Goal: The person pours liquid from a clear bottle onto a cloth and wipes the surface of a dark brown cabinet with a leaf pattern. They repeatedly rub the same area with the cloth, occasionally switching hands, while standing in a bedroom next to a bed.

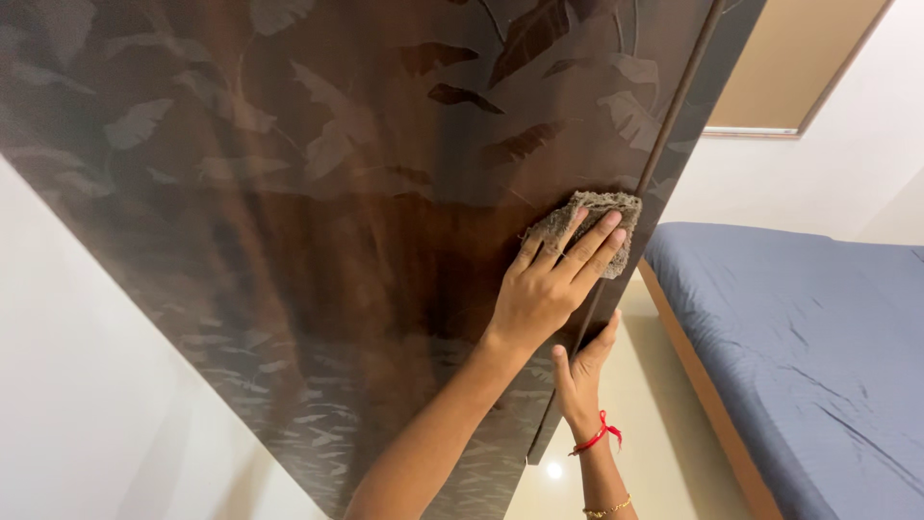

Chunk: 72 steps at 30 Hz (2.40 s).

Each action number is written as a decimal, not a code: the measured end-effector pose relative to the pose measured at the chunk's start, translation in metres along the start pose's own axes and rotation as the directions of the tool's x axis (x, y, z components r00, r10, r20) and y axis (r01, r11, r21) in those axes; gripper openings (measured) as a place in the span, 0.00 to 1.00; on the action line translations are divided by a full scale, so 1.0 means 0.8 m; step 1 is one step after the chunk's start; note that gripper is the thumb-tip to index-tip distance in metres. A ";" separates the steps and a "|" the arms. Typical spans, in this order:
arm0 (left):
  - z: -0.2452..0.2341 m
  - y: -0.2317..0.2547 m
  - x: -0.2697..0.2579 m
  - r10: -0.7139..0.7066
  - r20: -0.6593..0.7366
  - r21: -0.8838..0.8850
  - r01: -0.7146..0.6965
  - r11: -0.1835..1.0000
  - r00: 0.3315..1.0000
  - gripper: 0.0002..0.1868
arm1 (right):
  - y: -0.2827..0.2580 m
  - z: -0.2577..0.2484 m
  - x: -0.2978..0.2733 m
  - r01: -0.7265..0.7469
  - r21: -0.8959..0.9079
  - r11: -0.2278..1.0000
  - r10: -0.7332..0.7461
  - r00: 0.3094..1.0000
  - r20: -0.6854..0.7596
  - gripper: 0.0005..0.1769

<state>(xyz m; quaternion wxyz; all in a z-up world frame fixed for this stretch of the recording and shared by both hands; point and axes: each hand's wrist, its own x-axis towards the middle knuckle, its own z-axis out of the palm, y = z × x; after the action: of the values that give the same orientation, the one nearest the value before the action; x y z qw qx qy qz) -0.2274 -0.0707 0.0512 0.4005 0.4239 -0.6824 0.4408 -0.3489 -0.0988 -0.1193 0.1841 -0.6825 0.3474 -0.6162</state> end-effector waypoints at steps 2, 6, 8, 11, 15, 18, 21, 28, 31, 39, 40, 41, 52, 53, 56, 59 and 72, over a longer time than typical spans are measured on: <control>0.002 -0.003 -0.010 -0.006 -0.022 0.016 0.007 1.000 1.000 0.25 | 0.001 0.002 -0.001 0.012 -0.024 1.000 -0.012 1.000 -0.008 0.56; -0.003 0.009 -0.079 -0.079 0.052 0.010 0.079 0.997 0.996 0.25 | 0.003 -0.002 0.000 0.054 -0.003 0.999 -0.054 0.999 0.006 0.55; 0.000 0.008 -0.094 -0.078 0.077 -0.002 0.078 0.997 0.994 0.26 | 0.001 -0.002 -0.002 0.049 0.012 0.999 -0.049 0.999 0.015 0.56; -0.002 -0.011 -0.081 -0.065 0.055 -0.009 0.065 0.998 0.996 0.25 | 0.001 -0.005 0.000 0.035 0.000 0.999 -0.035 0.999 0.020 0.56; -0.017 -0.070 -0.044 -0.172 -0.055 0.101 0.176 0.979 0.984 0.24 | -0.001 -0.002 -0.002 0.021 -0.022 1.000 -0.021 1.000 0.012 0.57; -0.018 -0.066 -0.058 -0.240 -0.089 0.117 0.250 0.961 0.967 0.25 | 0.001 -0.004 -0.001 0.039 -0.006 0.999 -0.039 0.999 0.021 0.58; -0.007 -0.030 -0.086 -0.276 -0.103 0.053 0.282 0.958 0.956 0.23 | 0.004 -0.006 -0.002 0.049 0.009 0.999 -0.049 0.998 0.040 0.61; -0.011 -0.007 -0.047 -0.061 0.104 -0.088 0.071 0.994 0.993 0.28 | 0.012 0.004 -0.006 0.044 -0.046 0.998 -0.046 0.998 -0.041 0.65; -0.023 -0.032 -0.054 -0.046 0.100 -0.027 0.049 0.998 0.994 0.29 | 0.014 0.009 -0.010 0.022 -0.129 0.991 -0.032 0.997 -0.072 0.63; -0.110 -0.205 -0.168 -0.468 -0.189 0.269 0.504 0.821 0.863 0.28 | 0.012 0.004 -0.011 0.026 -0.109 0.994 -0.029 0.999 -0.027 0.67; -0.106 -0.204 -0.170 -0.487 -0.198 0.195 0.521 0.831 0.851 0.28 | 0.011 0.006 -0.011 0.013 -0.102 0.995 -0.015 1.000 -0.024 0.69; -0.102 -0.200 -0.171 -0.507 -0.204 0.120 0.535 0.836 0.837 0.28 | 0.011 0.006 -0.012 0.020 -0.107 0.994 -0.024 0.999 -0.040 0.69; -0.030 -0.046 -0.132 -0.142 0.039 -0.185 0.147 0.972 0.989 0.22 | 0.008 0.007 -0.008 0.069 -0.165 0.984 -0.080 0.995 -0.062 0.68; -0.033 -0.043 -0.134 -0.120 0.014 -0.205 0.121 0.971 0.993 0.21 | 0.005 0.006 -0.008 0.062 -0.093 0.994 -0.066 0.997 -0.045 0.68; -0.042 -0.037 -0.147 -0.173 0.041 -0.218 0.178 0.959 0.984 0.17 | -0.009 0.004 -0.006 0.044 0.056 0.997 -0.044 0.999 -0.002 0.67; -0.058 -0.017 -0.195 -0.304 0.230 -0.430 0.377 0.820 0.924 0.21 | -0.032 -0.002 -0.010 0.075 -0.113 0.991 -0.076 0.997 0.002 0.65; -0.124 -0.011 -0.293 -0.367 0.929 -0.330 0.344 -0.879 -0.045 0.24 | -0.095 0.053 -0.099 -0.697 0.401 0.594 0.399 0.688 0.606 0.18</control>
<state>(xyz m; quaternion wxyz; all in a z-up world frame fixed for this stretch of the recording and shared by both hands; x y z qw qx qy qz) -0.1273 0.0733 -0.1331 0.6967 0.3350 -0.1424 -0.6181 -0.2889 0.0016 -0.1317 0.6534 -0.5629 0.2770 -0.4237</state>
